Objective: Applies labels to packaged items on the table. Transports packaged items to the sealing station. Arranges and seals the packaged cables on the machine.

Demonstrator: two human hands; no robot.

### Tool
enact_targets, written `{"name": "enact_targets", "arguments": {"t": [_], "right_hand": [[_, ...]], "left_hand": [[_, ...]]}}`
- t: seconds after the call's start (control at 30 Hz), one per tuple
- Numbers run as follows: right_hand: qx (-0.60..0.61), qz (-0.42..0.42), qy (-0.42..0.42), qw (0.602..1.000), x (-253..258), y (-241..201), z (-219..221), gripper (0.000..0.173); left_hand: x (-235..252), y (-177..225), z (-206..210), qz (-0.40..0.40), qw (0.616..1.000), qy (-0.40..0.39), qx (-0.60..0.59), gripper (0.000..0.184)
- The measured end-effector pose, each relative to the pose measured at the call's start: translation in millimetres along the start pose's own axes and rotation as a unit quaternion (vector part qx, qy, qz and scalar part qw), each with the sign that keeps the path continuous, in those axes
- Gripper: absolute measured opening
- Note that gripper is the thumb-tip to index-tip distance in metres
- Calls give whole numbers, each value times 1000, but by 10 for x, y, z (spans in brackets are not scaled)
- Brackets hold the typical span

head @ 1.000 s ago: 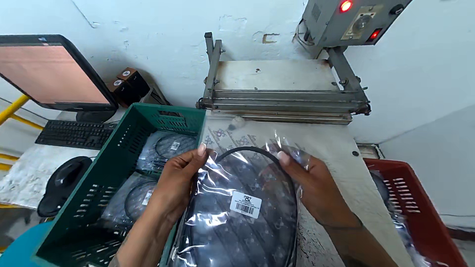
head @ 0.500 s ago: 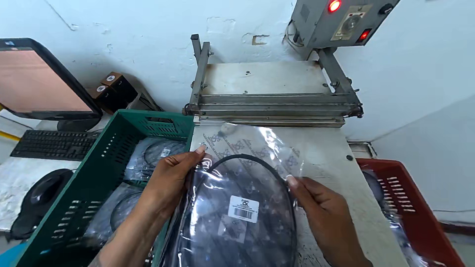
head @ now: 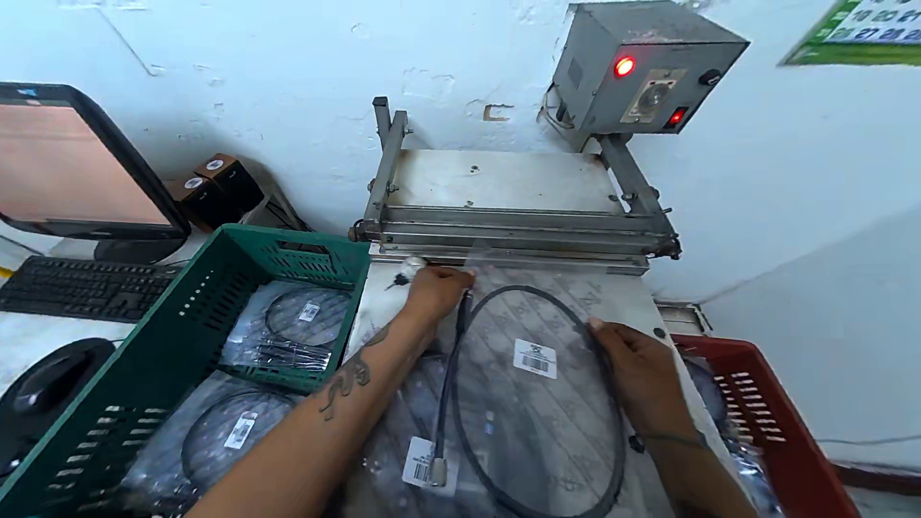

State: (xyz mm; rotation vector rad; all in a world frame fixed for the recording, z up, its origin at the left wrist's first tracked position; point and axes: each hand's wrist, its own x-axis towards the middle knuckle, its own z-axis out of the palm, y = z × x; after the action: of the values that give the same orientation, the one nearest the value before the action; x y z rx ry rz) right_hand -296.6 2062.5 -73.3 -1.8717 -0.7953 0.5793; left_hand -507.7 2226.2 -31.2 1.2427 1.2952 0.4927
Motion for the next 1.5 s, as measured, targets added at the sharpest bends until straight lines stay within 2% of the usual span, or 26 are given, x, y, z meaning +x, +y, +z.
{"name": "enact_targets", "arguments": {"t": [0.1,0.27,0.67,0.83,0.97,1.23,1.5], "right_hand": [[16,-11,-23,1000,45,-13,166,26],[32,6,-43,999,37,-63,252,27],[39,9,-32,999,3,-78,275,30],[13,12,-35,999,44,-120,275,30],[37,-10,-27,999,35,-80,280,28],[38,11,-21,999,52,-91,280,27],[39,7,-21,999,61,-124,265,25]], "left_hand": [[-53,-56,-183,2,1000,24,-18,26],[-130,-136,-316,31,998,52,27,28],[-210,-270,-268,43,993,89,59,31],[-233,-250,-263,36,994,91,50,31],[-284,-222,-264,25,995,78,51,32],[-195,-296,-256,31,995,87,33,30],[-251,-269,-232,47,992,102,66,30]]}}
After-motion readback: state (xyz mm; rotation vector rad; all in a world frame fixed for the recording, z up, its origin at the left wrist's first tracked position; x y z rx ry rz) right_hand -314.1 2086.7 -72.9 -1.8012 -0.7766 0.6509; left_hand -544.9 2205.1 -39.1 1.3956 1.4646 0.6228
